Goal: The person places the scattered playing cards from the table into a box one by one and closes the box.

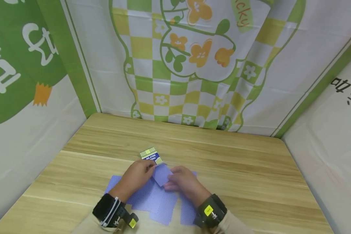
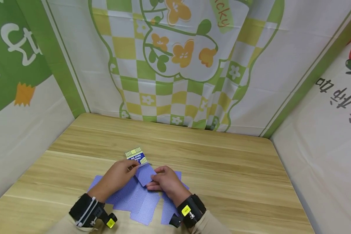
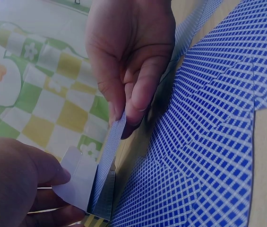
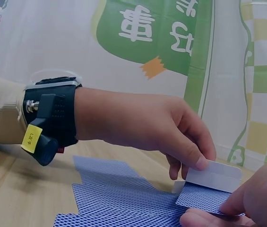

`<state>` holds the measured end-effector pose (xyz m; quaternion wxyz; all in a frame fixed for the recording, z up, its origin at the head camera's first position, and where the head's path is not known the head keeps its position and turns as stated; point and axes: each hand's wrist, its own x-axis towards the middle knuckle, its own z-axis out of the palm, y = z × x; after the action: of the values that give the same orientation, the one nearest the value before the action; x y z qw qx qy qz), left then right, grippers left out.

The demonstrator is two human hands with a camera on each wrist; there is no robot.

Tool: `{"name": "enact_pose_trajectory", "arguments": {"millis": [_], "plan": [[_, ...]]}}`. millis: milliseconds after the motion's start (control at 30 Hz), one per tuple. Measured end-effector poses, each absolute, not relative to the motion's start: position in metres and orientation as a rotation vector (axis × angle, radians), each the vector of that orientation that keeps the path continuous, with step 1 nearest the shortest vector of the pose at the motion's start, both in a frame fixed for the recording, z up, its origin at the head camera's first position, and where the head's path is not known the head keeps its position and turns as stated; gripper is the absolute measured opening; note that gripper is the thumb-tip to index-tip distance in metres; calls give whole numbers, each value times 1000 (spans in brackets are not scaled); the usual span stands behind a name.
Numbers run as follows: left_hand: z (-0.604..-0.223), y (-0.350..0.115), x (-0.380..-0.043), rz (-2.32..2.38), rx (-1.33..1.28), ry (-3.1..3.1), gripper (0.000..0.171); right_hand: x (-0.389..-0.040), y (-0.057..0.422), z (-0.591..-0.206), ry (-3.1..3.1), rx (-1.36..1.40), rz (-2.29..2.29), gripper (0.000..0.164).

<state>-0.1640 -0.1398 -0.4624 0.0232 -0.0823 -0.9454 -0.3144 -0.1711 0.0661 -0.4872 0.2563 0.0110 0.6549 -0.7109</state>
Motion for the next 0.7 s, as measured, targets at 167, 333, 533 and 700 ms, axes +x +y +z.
{"name": "enact_pose_trajectory", "arguments": {"millis": [167, 333, 533, 700], "plan": [[-462, -139, -163, -991, -263, -2922, 11, -173, 62, -489, 1783, 34, -1945, 36], [-463, -139, -163, -994, -272, -2934, 10, -176, 58, -490, 1784, 18, -1945, 36], [-464, -139, -164, -993, -297, -2921, 7, -182, 54, -491, 1761, -12, -1967, 41], [-465, -139, -164, -1006, -297, -2914, 8, -185, 50, -493, 1778, -62, -1974, 49]]}}
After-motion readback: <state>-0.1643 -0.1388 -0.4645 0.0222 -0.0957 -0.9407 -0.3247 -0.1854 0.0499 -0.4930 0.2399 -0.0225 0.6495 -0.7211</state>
